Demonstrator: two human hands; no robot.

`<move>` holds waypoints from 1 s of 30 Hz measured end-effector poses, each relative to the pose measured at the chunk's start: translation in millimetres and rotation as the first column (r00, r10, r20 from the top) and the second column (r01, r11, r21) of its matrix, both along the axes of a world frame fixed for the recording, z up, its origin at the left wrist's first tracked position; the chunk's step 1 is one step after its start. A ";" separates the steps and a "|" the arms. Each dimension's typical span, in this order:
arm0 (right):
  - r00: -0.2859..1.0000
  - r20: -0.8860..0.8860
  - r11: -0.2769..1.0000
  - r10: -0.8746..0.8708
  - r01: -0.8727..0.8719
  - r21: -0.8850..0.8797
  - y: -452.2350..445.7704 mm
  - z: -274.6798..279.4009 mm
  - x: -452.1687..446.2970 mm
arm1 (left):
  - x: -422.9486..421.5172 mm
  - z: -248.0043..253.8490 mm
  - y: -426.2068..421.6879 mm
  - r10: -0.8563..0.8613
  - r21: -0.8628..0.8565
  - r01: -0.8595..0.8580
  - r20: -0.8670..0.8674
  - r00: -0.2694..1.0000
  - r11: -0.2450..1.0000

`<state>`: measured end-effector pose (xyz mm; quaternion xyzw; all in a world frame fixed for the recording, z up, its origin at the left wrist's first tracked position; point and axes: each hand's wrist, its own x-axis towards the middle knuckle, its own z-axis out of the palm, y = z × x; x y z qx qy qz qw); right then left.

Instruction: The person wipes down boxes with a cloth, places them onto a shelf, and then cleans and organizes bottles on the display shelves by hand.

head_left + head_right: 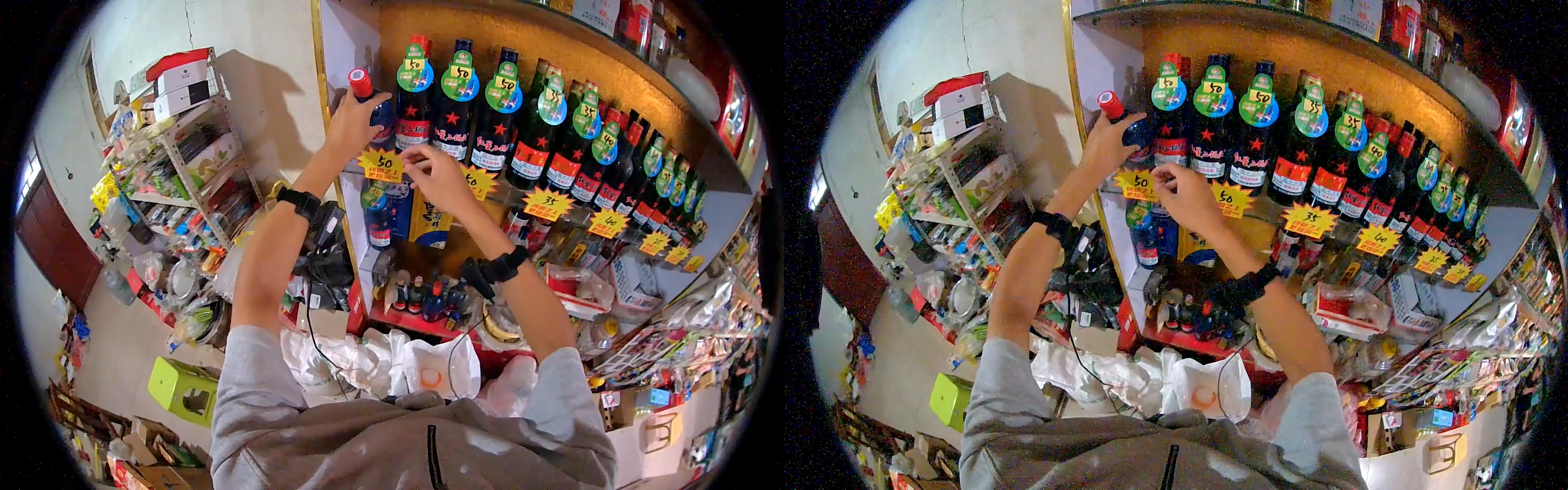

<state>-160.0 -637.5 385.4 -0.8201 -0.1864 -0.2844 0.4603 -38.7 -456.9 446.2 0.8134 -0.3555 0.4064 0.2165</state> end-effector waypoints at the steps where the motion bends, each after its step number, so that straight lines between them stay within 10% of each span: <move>1: 1.000 -0.002 1.000 0.002 -0.002 0.003 -0.9 -1.8 3.6 | -3.0 -1.4 2.1 0.002 0.003 -0.002 -0.002 1.000 1.000; 11: 0.985 0.161 0.998 -0.068 0.065 0.027 24.9 13.2 29.8 | -57.7 4.9 37.9 -0.062 -0.057 0.072 0.156 0.986 0.996; 14: 0.873 0.453 0.954 -0.178 0.267 -0.139 41.8 31.5 14.8 | -92.5 14.2 56.9 -0.063 -0.039 0.073 0.214 0.975 0.997; 20: 0.722 0.680 0.978 0.127 0.022 -0.206 68.4 37.1 -25.7 | -188.1 14.5 100.5 -0.120 0.026 0.117 0.269 0.956 0.993; 30: 0.981 0.023 0.965 0.195 -0.188 -0.183 83.8 -131.6 -96.3 | -226.9 -99.1 111.8 -0.311 0.286 0.385 -0.273 0.910 0.877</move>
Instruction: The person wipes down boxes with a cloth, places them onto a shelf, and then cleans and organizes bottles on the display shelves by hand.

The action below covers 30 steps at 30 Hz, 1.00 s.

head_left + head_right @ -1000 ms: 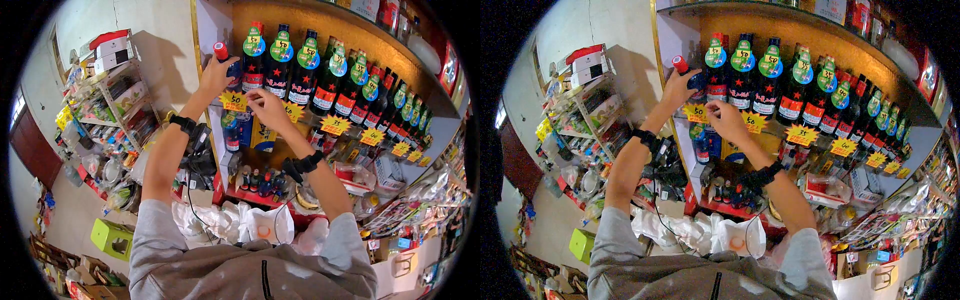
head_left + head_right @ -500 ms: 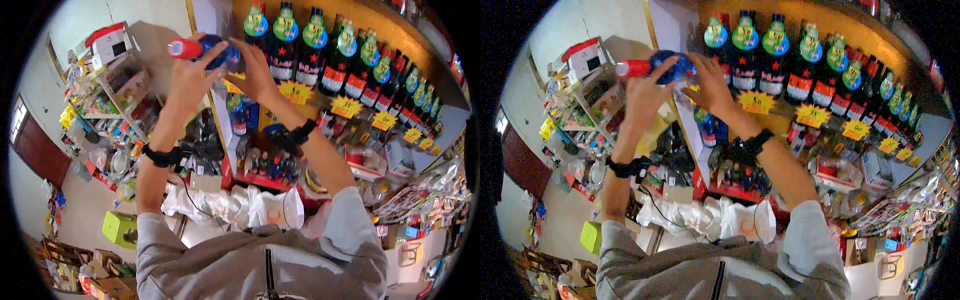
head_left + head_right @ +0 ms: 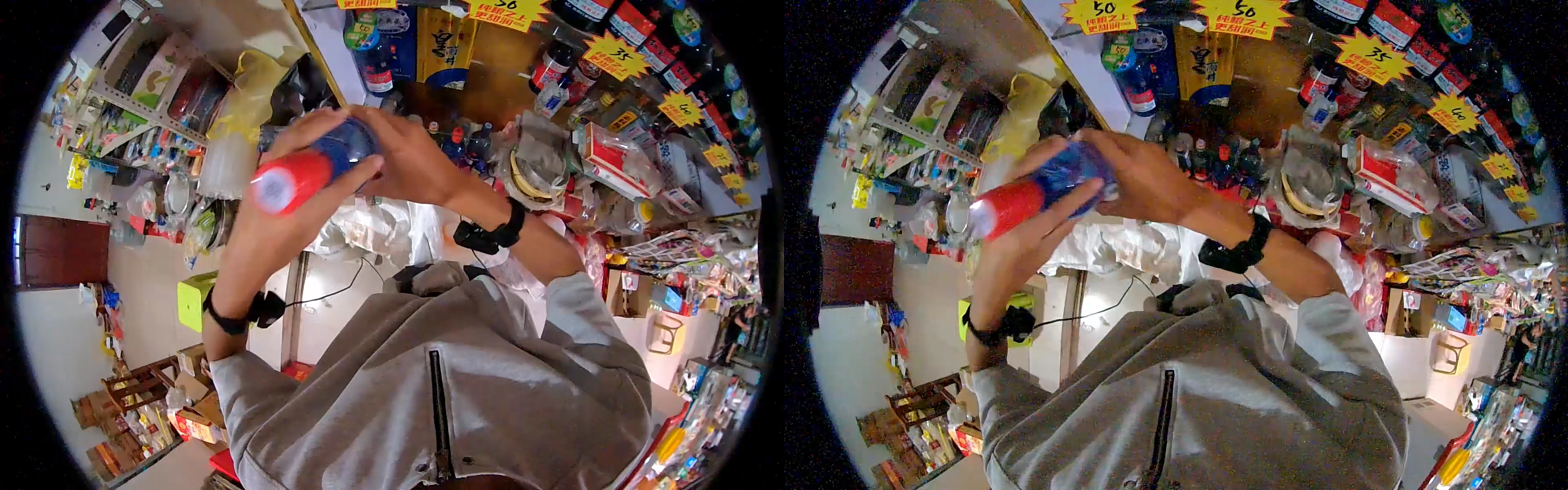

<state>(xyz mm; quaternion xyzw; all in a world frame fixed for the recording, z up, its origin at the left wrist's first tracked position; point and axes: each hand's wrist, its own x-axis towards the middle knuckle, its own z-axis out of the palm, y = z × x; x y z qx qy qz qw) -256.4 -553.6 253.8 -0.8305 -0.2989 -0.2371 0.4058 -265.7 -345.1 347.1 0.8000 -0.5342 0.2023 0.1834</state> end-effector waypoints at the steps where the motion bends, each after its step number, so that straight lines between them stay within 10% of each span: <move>1: 0.992 -0.124 0.999 -0.038 0.040 0.017 -0.6 -19.2 -1.3 | 11.9 -15.8 -0.8 -0.002 0.102 0.006 -0.044 0.999 0.995; 4: 0.917 -0.385 0.991 -0.107 0.132 0.038 -9.8 -68.4 8.3 | 28.0 -57.1 -16.6 0.019 0.123 0.016 -0.276 0.961 0.992; 8: 0.919 -0.278 0.950 -0.280 0.306 0.055 -28.4 -123.9 41.3 | 49.2 -130.5 -46.1 0.111 -0.058 -0.126 -0.215 0.970 0.990; 10: 0.879 -0.454 0.763 0.148 0.190 0.617 -30.3 -149.7 70.4 | 56.3 -172.8 -60.8 0.056 -0.476 -0.221 -0.337 0.940 0.851; 13: 0.905 -0.317 0.888 -0.283 0.372 0.271 -46.0 -149.8 96.1 | 76.5 -257.8 -70.3 0.082 -0.581 -0.312 -0.387 0.919 0.752; 15: 0.891 -0.310 0.880 -0.331 0.410 0.239 -41.7 -141.6 107.9 | 96.6 -335.5 -82.5 -0.345 -0.609 -0.546 -0.786 0.513 0.575; 19: 0.852 -0.335 0.868 -0.404 0.472 0.153 -38.3 -150.1 134.7 | 114.3 -358.6 -105.8 -0.579 -0.430 -0.783 -0.808 0.112 0.449; 30: 0.829 -0.381 0.861 -0.410 0.490 0.137 -27.0 -177.9 180.2 | 143.5 -337.1 -118.0 -0.705 -0.355 -0.872 -0.709 0.015 0.337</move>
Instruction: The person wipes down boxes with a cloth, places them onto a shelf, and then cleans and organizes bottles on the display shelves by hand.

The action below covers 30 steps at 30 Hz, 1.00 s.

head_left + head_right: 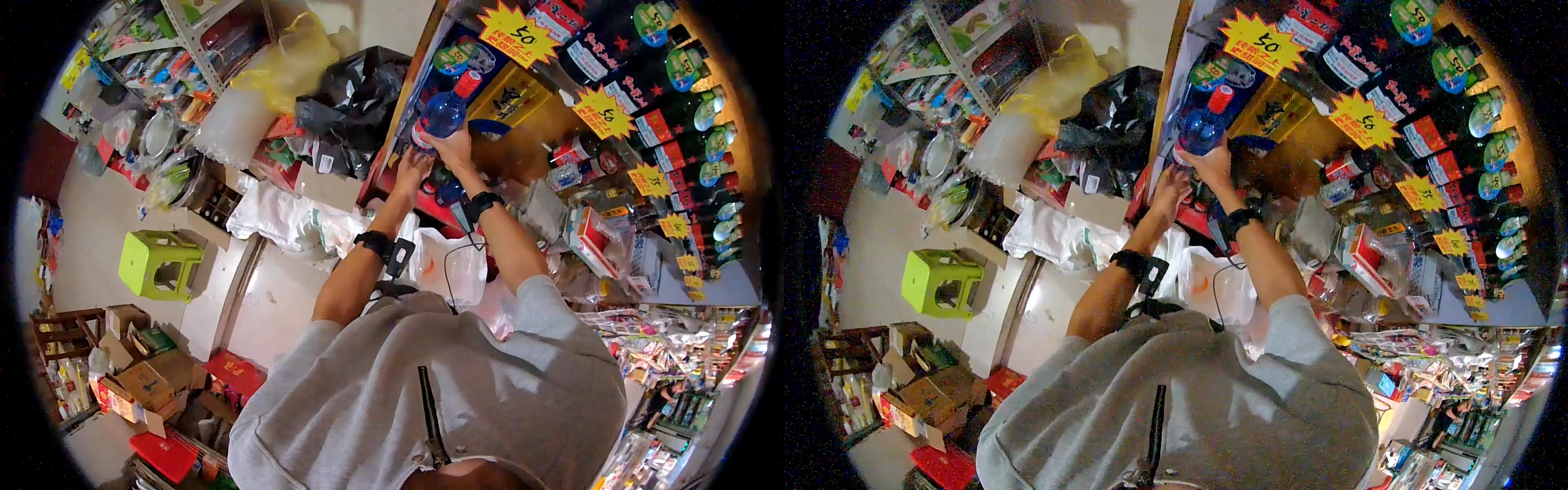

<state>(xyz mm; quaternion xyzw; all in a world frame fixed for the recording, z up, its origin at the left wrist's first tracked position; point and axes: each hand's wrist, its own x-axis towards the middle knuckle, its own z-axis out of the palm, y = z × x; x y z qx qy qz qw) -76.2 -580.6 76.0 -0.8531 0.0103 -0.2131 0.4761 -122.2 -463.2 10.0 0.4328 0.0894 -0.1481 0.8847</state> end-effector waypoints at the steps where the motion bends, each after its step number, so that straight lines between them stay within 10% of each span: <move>1: 1.000 0.001 1.000 0.025 -0.025 0.008 -1.6 -5.2 7.1 | 2.3 -5.7 0.0 0.017 -0.008 -0.017 0.017 1.000 1.000; 22: 0.986 -0.076 0.988 0.148 -0.150 -0.024 -9.3 4.9 18.5 | 18.3 -13.4 -1.4 0.121 0.022 -0.120 -0.052 0.991 0.992; 30: 0.990 -0.133 0.984 -0.045 0.021 -0.176 1.5 5.3 11.5 | 29.6 -10.2 9.4 0.063 -0.381 -0.140 -0.208 0.976 0.914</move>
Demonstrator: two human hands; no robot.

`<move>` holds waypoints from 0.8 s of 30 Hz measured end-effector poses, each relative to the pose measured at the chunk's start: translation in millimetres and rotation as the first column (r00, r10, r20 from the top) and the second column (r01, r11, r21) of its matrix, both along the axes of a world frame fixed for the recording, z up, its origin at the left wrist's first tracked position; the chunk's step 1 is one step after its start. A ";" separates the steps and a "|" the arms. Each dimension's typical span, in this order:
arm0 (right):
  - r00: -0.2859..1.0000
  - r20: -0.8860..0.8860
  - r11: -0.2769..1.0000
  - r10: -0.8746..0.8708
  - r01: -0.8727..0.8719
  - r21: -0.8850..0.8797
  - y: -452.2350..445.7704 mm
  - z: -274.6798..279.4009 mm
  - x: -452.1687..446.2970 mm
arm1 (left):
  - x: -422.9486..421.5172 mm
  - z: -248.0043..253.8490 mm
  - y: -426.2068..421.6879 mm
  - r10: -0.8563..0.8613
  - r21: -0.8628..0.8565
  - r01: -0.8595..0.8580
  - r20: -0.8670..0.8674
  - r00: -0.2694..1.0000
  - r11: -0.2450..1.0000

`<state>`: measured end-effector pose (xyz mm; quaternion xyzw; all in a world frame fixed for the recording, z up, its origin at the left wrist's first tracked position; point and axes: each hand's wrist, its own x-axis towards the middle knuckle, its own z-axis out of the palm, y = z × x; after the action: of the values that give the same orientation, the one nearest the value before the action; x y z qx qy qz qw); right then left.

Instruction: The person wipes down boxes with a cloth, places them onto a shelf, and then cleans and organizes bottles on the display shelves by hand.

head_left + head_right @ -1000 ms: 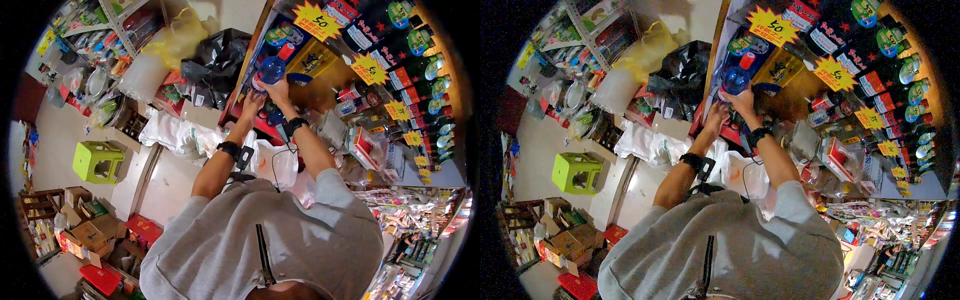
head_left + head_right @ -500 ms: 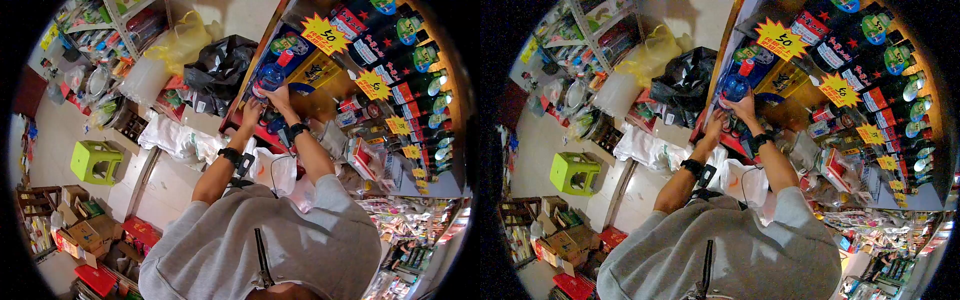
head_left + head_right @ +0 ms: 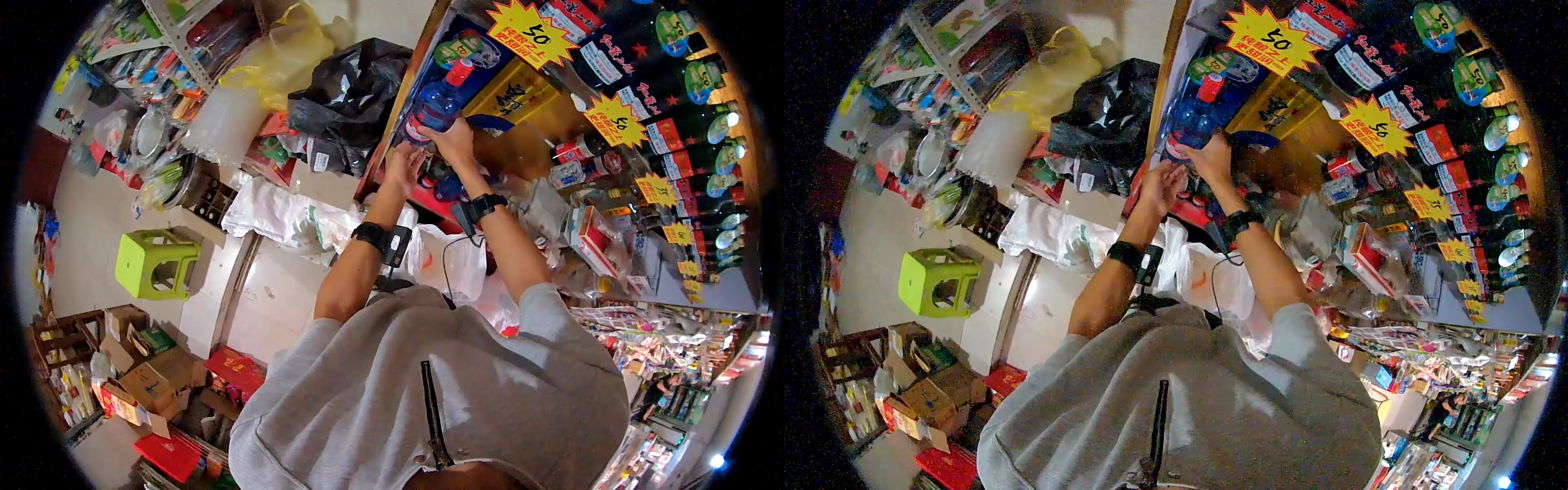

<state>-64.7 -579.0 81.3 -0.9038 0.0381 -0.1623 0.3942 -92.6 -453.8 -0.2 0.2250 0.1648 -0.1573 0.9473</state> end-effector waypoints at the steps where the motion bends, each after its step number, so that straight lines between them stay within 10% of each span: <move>1: 1.000 -0.016 1.000 0.006 -0.006 0.002 1.3 1.7 0.9 | 5.7 -10.8 -1.6 0.004 -0.028 -0.005 -0.017 1.000 1.000; 15: 0.988 0.002 0.982 -0.156 0.155 -0.105 14.9 -10.3 13.8 | 9.0 -7.5 5.8 -0.072 -0.053 0.071 -0.004 0.997 0.996; 24: 0.996 -0.077 0.990 -0.037 0.048 0.134 24.2 8.1 -6.2 | 9.2 -20.9 8.4 -0.139 0.040 0.138 0.013 0.990 0.990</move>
<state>-70.9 -554.8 89.4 -0.8793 0.0829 -0.1340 0.4495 -83.4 -445.3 -21.1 0.2555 0.1442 -0.2176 0.9309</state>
